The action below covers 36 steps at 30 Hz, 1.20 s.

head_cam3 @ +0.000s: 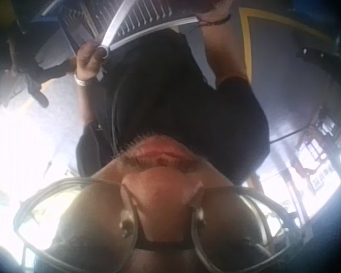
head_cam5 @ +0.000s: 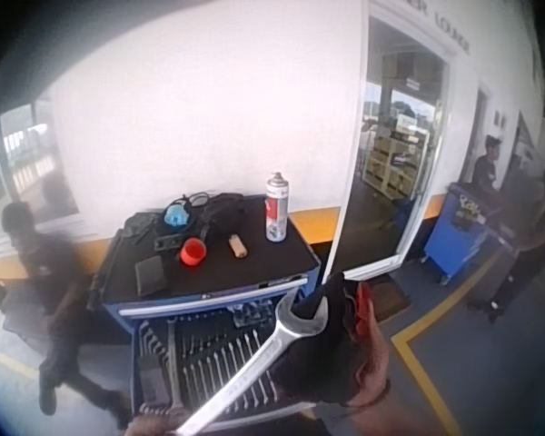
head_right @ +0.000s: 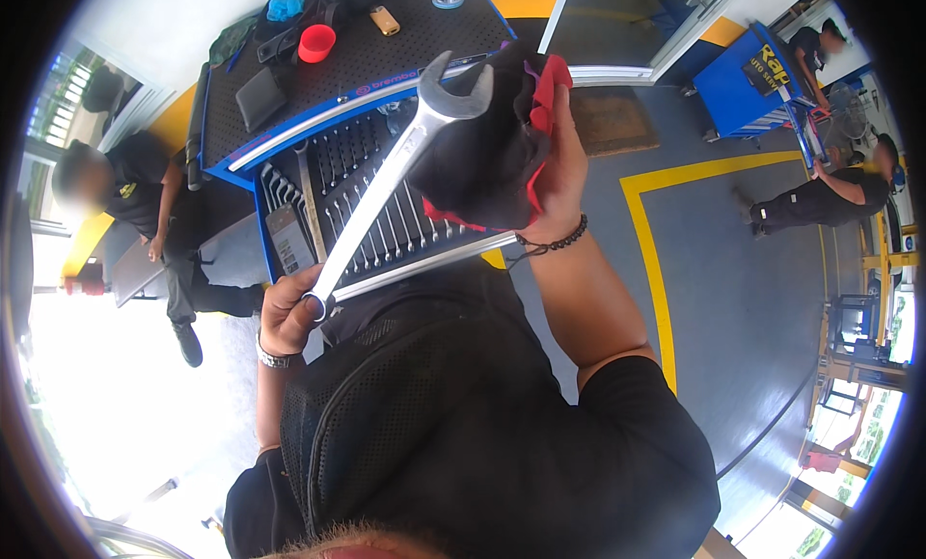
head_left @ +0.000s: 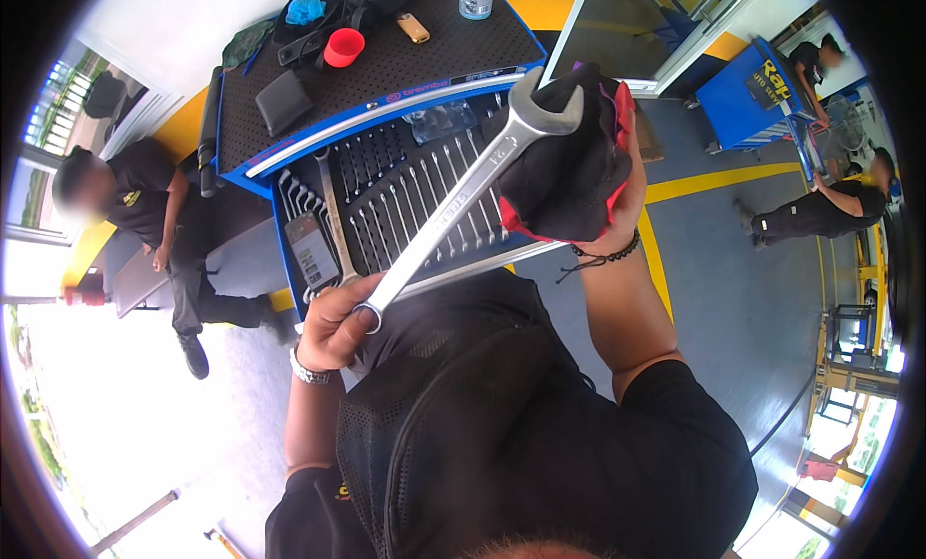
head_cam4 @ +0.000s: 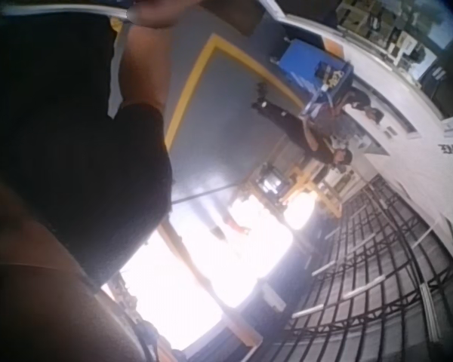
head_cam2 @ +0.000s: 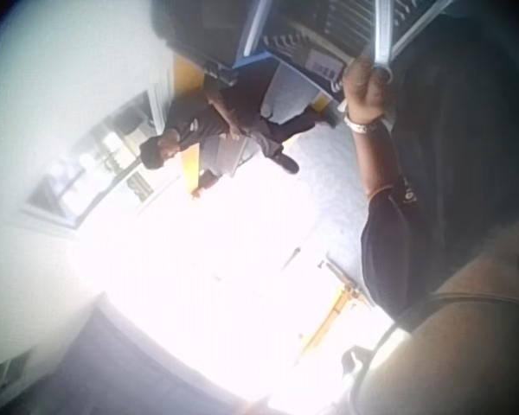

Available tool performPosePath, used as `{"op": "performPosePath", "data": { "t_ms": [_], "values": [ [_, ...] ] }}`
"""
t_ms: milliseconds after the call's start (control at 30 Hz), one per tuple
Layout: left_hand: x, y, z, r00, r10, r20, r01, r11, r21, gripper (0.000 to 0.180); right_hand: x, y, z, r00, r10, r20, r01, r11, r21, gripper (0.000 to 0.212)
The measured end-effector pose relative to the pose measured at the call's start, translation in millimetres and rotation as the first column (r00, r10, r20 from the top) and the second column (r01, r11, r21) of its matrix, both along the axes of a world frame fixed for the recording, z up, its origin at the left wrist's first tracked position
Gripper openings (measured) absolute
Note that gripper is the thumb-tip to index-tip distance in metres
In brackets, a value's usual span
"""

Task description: The person repeatedly picks up wrenches from an open tool drawer, wipes each one with a red cloth, and places them back into the drawer. The person handles multiple wrenches one at a time throughout the clip.

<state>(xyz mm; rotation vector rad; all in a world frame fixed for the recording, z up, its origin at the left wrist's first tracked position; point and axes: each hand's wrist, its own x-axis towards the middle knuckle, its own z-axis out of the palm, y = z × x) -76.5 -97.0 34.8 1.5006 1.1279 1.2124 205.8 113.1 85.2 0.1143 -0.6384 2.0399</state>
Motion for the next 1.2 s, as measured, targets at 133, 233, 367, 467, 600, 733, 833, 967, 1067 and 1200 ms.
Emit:
{"op": "performPosePath", "data": {
  "t_ms": [133,233,367,467,600,733,833,967,1067,1200],
  "values": [
    [-3.1,-4.1,-9.8,0.998,0.052,0.022,-0.052,0.999,-0.002,0.044,-1.2,-4.2,3.5,0.997,0.054,-0.054,-0.055,0.998,-0.019,0.058],
    [-3.4,-6.0,-12.4,0.997,0.065,0.039,-0.064,0.998,-0.021,0.044,-1.7,-8.9,6.7,0.999,-0.038,-0.007,0.038,0.999,0.0,0.053],
    [3.0,1.9,-2.5,0.992,0.042,-0.119,-0.034,0.997,0.067,0.043,-9.4,-19.4,-0.8,0.806,-0.516,0.29,0.365,0.819,0.443,0.039],
    [6.2,1.9,-6.2,0.976,0.018,-0.218,0.01,0.992,0.123,0.047,-8.8,-18.1,1.8,0.495,-0.814,0.303,0.405,0.525,0.749,0.032],
    [8.7,4.8,2.8,0.956,-0.014,-0.292,0.058,0.988,0.141,0.049,-1.9,-6.3,0.9,0.359,-0.907,0.22,0.458,0.376,0.805,0.018],
    [9.6,2.6,8.4,0.982,-0.11,-0.157,0.116,0.993,0.033,0.045,8.2,2.2,-4.9,0.62,-0.764,0.182,0.538,0.582,0.61,0.023],
    [17.1,5.3,7.2,0.992,-0.129,-0.004,0.129,0.991,0.02,0.044,12.4,7.4,-17.6,0.726,-0.63,0.276,0.56,0.774,0.295,0.042],
    [30.1,-2.8,-8.6,0.942,-0.02,0.336,0.072,0.987,-0.145,0.048,3.0,18.7,-18.1,0.983,-0.164,-0.08,0.162,0.986,-0.03,0.061],
    [30.3,-1.2,-14.9,0.83,0.0,0.558,0.199,0.934,-0.296,0.052,-7.4,6.7,0.5,0.998,-0.055,-0.039,0.052,0.995,-0.081,0.066],
    [29.1,10.7,-27.8,0.752,0.061,0.657,0.336,0.821,-0.461,0.055,-12.3,14.4,-5.2,0.984,0.14,-0.106,-0.128,0.985,0.111,0.062]
  ]
}}
